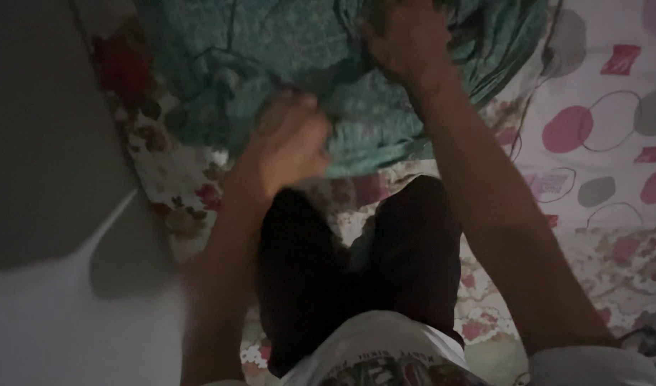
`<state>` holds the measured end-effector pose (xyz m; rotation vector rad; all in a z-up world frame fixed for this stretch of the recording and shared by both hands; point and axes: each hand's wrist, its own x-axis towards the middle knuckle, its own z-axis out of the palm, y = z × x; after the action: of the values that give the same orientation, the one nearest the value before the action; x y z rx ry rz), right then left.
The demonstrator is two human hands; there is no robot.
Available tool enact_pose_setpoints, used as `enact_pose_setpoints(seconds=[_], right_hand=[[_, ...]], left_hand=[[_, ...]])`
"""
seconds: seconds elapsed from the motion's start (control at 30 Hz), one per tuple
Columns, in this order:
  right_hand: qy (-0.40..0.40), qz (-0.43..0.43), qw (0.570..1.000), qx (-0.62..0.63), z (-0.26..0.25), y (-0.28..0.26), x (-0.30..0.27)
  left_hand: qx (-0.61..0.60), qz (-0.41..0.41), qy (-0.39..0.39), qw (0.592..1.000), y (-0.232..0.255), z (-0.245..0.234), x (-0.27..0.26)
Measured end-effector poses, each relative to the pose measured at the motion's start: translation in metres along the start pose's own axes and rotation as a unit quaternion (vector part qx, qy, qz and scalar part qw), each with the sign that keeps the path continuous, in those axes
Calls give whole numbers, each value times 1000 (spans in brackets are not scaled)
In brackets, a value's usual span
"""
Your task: The person smooths and adjusts a green patterned sheet on a bed, repeatedly lifting, spreading, and pressing the fabric to remove wrinkles. The hands work across the surface, pulling edges and flattening folds without changing the sheets.
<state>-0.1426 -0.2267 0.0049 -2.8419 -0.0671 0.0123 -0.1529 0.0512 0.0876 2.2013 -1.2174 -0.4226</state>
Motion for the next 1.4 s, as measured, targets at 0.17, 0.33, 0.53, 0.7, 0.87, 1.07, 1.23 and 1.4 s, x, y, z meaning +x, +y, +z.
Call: enact_pose_setpoints(seconds=[0.17, 0.33, 0.53, 0.7, 0.87, 1.07, 1.23, 1.4], right_hand=[[-19, 78, 997, -21, -16, -14, -31], [-64, 132, 988, 51, -22, -5, -69], [205, 91, 969, 105, 13, 30, -87], [178, 228, 957, 19, 15, 54, -103], [-31, 269, 958, 96, -27, 58, -126], [-338, 206, 912, 108, -54, 66, -155], [94, 124, 966, 206, -34, 86, -128], [127, 214, 882, 401, -18, 84, -91]], left_hand=[[-78, -160, -350, 920, 46, 4, -26], [-121, -149, -491, 850, 62, 18, -36], [-297, -220, -173, 913, 38, 46, 17], [-277, -91, 135, 947, 47, 111, 106], [-87, -75, 300, 947, 38, 174, 186], [111, -236, 219, 940, 11, 231, 234], [-26, -151, 282, 947, -16, 228, 223], [-442, -223, 187, 848, -4, 188, 204]])
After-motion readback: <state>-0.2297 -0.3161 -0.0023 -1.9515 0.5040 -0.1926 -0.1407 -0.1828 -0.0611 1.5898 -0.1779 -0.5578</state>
